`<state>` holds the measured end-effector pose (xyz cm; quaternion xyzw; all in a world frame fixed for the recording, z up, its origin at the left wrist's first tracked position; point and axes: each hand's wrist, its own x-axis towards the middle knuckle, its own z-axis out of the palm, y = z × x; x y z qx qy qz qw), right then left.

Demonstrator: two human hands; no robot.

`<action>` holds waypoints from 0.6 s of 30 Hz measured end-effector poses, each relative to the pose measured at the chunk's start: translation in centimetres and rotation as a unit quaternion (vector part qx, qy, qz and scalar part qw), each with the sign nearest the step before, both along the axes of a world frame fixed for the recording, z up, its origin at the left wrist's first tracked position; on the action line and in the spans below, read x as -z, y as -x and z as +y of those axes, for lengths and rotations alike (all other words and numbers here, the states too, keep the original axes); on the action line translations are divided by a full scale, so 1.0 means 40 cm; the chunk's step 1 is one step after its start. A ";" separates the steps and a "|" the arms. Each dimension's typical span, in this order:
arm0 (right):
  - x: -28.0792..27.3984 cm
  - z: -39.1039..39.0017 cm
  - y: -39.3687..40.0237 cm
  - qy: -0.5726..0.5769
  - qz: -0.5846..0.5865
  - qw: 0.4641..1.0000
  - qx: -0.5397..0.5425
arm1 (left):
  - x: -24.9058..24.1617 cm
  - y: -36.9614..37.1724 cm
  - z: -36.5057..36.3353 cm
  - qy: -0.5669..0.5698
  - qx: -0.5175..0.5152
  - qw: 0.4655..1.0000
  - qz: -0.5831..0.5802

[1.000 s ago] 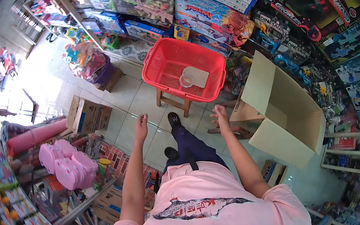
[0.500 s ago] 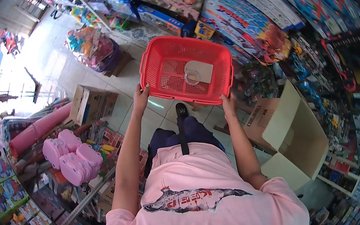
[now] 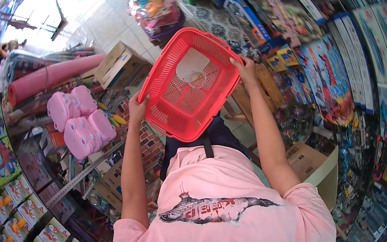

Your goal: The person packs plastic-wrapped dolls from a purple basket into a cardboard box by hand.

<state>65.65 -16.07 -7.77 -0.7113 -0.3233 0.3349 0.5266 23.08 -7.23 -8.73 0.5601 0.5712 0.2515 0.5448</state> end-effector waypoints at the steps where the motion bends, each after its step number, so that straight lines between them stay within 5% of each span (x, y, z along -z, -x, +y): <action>1: 0.005 0.059 0.033 0.014 0.006 1.000 0.011 | 0.032 0.050 0.013 -0.006 0.027 0.999 0.024; 7: 0.003 0.295 0.329 -0.068 0.087 0.992 -0.068 | 0.067 0.209 0.023 -0.031 -0.151 0.987 -0.050; 12: 0.040 0.367 0.637 0.057 -0.103 0.983 -0.143 | 0.089 0.307 0.045 -0.061 -0.287 0.955 0.041; 18: 0.050 0.527 0.767 0.074 -0.100 0.967 -0.223 | 0.057 0.390 0.142 -0.115 -0.363 0.918 0.115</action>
